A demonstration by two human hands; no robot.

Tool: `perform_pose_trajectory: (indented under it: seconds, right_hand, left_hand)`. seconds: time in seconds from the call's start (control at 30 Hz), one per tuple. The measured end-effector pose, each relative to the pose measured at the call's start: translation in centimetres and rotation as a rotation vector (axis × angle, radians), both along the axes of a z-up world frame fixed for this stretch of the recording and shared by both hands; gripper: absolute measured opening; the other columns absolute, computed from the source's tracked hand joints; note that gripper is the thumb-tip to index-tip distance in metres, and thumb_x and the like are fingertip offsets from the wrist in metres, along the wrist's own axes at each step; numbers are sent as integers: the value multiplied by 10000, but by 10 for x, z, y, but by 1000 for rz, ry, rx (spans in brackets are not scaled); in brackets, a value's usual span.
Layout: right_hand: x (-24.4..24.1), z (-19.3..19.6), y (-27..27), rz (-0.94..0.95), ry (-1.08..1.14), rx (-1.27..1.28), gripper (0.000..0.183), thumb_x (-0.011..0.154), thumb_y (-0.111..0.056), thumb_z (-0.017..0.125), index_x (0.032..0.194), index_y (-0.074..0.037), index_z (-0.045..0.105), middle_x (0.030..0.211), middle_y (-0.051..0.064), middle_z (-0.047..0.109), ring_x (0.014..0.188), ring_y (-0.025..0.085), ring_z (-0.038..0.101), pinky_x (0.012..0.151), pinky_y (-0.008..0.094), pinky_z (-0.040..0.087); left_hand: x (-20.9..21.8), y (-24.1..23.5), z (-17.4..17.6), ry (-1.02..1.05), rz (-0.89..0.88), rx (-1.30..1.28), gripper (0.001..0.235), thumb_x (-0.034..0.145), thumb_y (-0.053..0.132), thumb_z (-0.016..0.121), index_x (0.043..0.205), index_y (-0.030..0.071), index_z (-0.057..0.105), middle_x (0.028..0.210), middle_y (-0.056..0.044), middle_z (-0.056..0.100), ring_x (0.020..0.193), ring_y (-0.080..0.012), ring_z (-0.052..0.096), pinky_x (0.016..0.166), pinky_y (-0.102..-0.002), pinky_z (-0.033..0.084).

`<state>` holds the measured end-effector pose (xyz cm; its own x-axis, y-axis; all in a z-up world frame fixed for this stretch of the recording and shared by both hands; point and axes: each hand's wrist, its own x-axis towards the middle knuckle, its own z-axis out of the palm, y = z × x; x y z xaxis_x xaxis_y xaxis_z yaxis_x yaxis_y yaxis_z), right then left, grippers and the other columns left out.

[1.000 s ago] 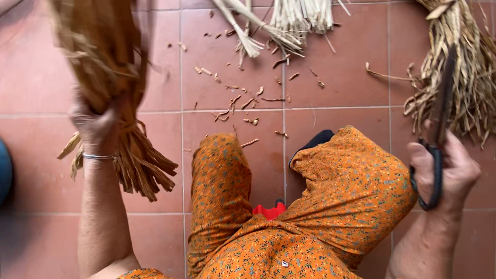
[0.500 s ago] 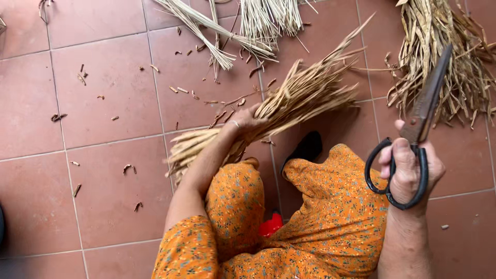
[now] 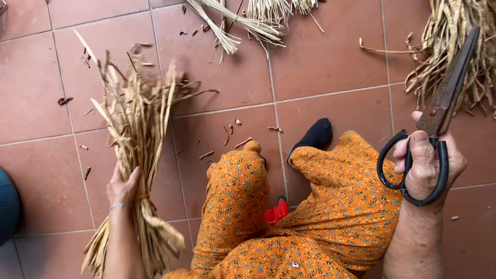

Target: The person sits on a tiled floor and uses shears to trim the ends of a bundle of dried plant stalks. They repeatedly cut protruding stalks, shake the bundle to align the ends, and place the trimmed bundle on the floor.

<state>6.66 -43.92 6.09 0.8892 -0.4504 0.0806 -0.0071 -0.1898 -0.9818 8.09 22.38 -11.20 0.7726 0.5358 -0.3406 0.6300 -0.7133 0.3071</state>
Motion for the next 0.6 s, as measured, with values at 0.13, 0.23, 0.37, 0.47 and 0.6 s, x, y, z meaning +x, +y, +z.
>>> perform_pose_trajectory:
  seconds: [0.13, 0.23, 0.37, 0.47, 0.6]
  right_hand:
    - [2, 0, 4, -49, 11, -8, 374, 1133, -256, 645, 1327, 64, 627, 761, 46, 596, 556, 72, 497, 516, 204, 392]
    - [9, 5, 7, -42, -1, 0, 368, 1103, -243, 642, 1320, 54, 631, 766, 38, 603, 553, 64, 488, 508, 203, 387]
    - [13, 6, 13, -28, -11, -6, 337, 1082, -206, 636, 1301, 50, 633, 742, 38, 602, 533, 60, 479, 491, 202, 376]
    - [7, 3, 15, -33, -8, 26, 317, 1074, -189, 630, 1284, 48, 641, 730, 32, 589, 536, 55, 472, 493, 205, 385]
    - [10, 5, 9, -27, -14, 21, 305, 1055, -179, 622, 1267, 39, 646, 707, 35, 598, 511, 62, 480, 480, 216, 393]
  left_hand:
    - [-18, -39, 21, -242, -305, -252, 765, 848, 233, 779, 1561, 254, 505, 1261, -121, 728, 1124, -268, 713, 959, -395, 566]
    - [-14, -116, 12, -148, -297, -716, 647, 834, -13, 804, 1429, 146, 602, 1195, -101, 783, 1045, -166, 735, 938, -359, 587]
    - [21, -200, -28, 262, -467, -710, 695, 825, 309, 761, 1484, 265, 546, 1205, -153, 747, 1049, -253, 713, 932, -417, 572]
    - [38, -202, -49, 387, -703, -338, 748, 849, 545, 708, 1526, 344, 462, 1269, -169, 699, 1161, -323, 669, 999, -439, 532]
    - [40, -147, -42, 401, -449, -138, 813, 768, 661, 748, 1480, 337, 529, 1272, -150, 735, 1207, -347, 689, 1040, -440, 543]
